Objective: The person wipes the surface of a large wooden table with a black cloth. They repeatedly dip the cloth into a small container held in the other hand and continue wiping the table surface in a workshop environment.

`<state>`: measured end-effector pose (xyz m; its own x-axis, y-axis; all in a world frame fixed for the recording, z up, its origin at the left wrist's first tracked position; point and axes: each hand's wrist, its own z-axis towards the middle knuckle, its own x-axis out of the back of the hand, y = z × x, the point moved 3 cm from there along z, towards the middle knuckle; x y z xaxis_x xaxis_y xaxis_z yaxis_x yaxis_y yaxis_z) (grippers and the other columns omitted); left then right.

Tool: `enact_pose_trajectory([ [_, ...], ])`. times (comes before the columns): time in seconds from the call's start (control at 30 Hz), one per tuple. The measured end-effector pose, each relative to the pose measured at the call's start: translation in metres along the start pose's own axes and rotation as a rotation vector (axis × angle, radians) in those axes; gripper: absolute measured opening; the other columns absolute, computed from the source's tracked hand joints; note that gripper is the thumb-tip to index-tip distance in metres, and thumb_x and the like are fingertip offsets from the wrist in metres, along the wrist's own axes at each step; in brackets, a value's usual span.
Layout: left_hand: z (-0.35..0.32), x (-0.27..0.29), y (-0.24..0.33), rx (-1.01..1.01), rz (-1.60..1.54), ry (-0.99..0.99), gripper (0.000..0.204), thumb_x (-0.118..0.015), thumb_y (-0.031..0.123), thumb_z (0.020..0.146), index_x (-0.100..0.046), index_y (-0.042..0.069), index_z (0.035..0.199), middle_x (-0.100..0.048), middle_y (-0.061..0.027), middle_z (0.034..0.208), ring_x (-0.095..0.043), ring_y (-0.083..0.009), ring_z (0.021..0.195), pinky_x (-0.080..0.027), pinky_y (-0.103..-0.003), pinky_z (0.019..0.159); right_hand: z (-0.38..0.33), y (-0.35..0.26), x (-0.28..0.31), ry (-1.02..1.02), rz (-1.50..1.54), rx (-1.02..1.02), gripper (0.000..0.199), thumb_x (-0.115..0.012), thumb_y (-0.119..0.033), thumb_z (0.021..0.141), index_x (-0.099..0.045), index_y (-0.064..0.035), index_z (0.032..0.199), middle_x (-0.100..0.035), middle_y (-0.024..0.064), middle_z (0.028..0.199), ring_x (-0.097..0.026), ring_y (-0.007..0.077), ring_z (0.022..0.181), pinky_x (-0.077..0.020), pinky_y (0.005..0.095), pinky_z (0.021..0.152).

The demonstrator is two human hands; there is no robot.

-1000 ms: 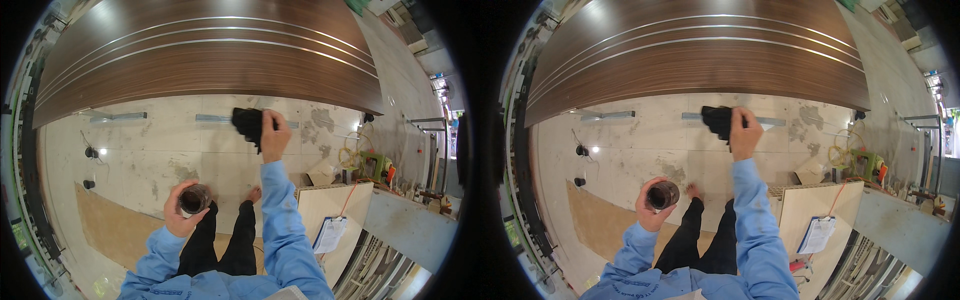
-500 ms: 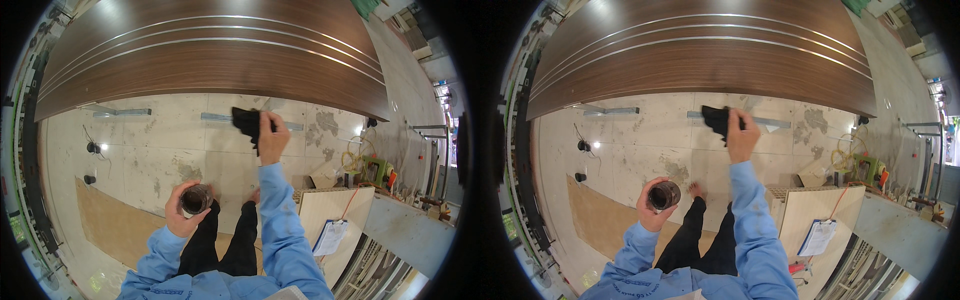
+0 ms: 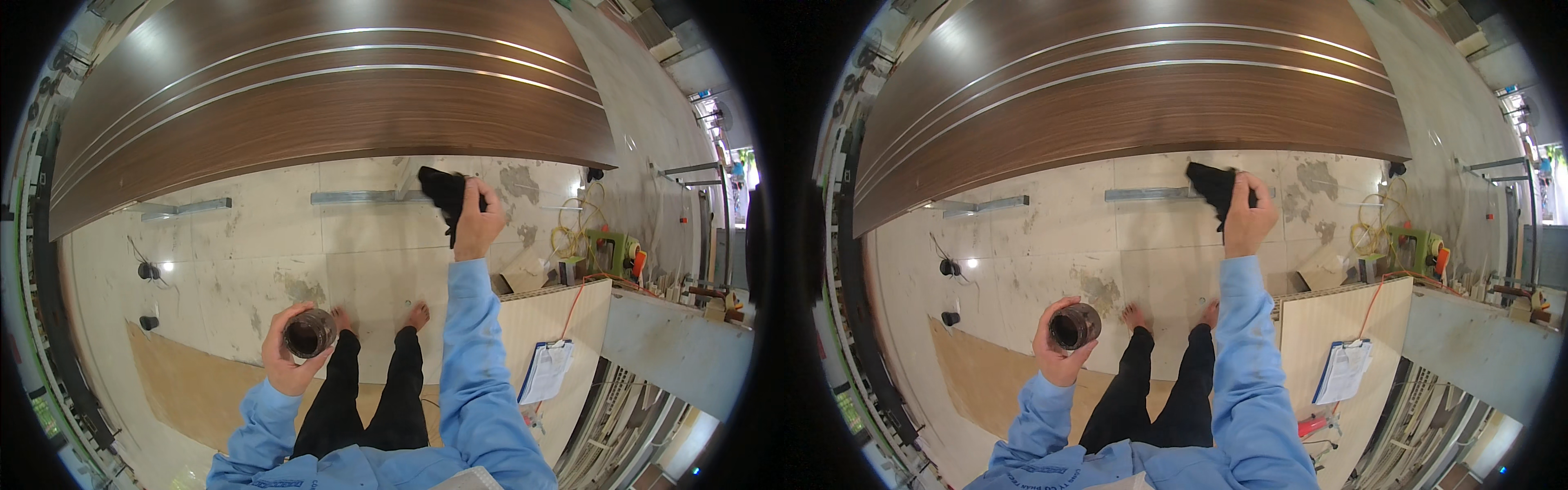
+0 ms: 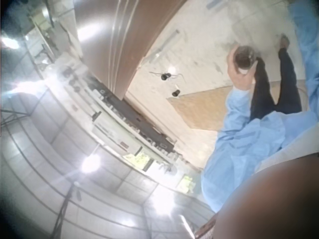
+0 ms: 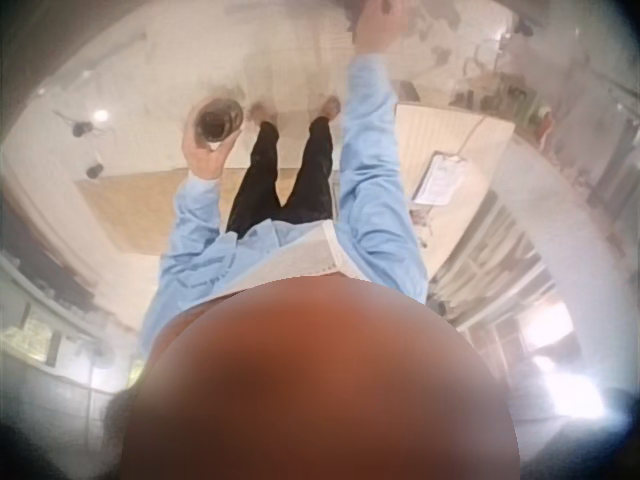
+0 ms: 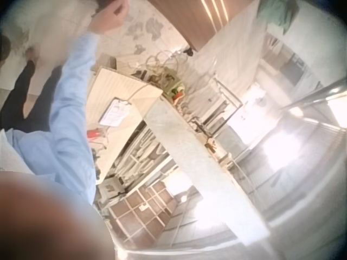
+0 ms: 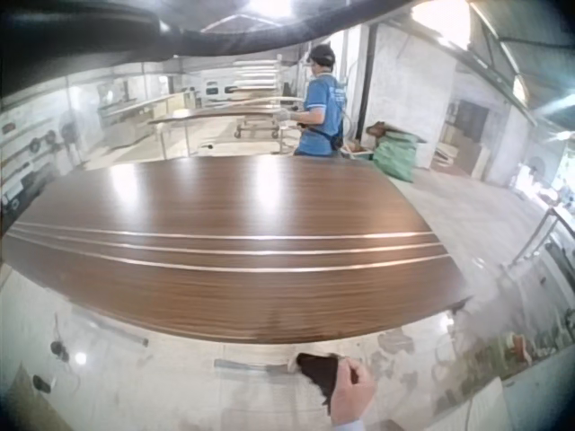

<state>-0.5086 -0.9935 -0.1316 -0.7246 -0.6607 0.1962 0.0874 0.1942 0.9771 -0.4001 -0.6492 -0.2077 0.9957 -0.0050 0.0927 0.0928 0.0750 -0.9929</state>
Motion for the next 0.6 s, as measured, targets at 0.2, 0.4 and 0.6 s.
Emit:
enact_pose_trajectory([
  [0.2,0.003,-0.018,0.003,0.026,-0.009,-0.015,0.074,-0.084,0.002,0.071,-0.051,-0.001,0.137,-0.058,-0.0184,0.137,-0.058,-0.0271,0.126,-0.045,-0.039,0.109,-0.006,0.001,-0.004,-0.160,-0.061,0.148,0.016,-0.071,-0.013,0.094,-0.074,0.0020,0.098,-0.076,0.0088,0.095,-0.067,0.0152,0.089,-0.0522,0.0293,0.084],
  [0.4,0.008,-0.033,0.009,-0.008,0.008,-0.038,0.073,-0.084,0.003,0.072,-0.051,-0.001,0.137,-0.059,-0.0184,0.137,-0.059,-0.0270,0.126,-0.045,-0.039,0.109,0.043,0.009,0.041,0.030,-0.079,0.145,0.016,-0.071,-0.013,0.094,-0.075,0.0024,0.096,-0.076,0.0092,0.095,-0.068,0.0159,0.090,-0.0521,0.0299,0.086],
  [0.6,0.013,-0.049,0.015,-0.007,0.010,-0.041,0.072,-0.083,-0.004,0.070,-0.052,-0.001,0.136,-0.058,-0.0164,0.136,-0.060,-0.0254,0.123,-0.049,-0.037,0.105,0.076,0.012,0.083,0.044,-0.055,0.132,0.015,-0.072,-0.011,0.094,-0.075,0.0027,0.098,-0.075,0.0066,0.095,-0.066,0.0134,0.091,-0.0514,0.0284,0.086],
])
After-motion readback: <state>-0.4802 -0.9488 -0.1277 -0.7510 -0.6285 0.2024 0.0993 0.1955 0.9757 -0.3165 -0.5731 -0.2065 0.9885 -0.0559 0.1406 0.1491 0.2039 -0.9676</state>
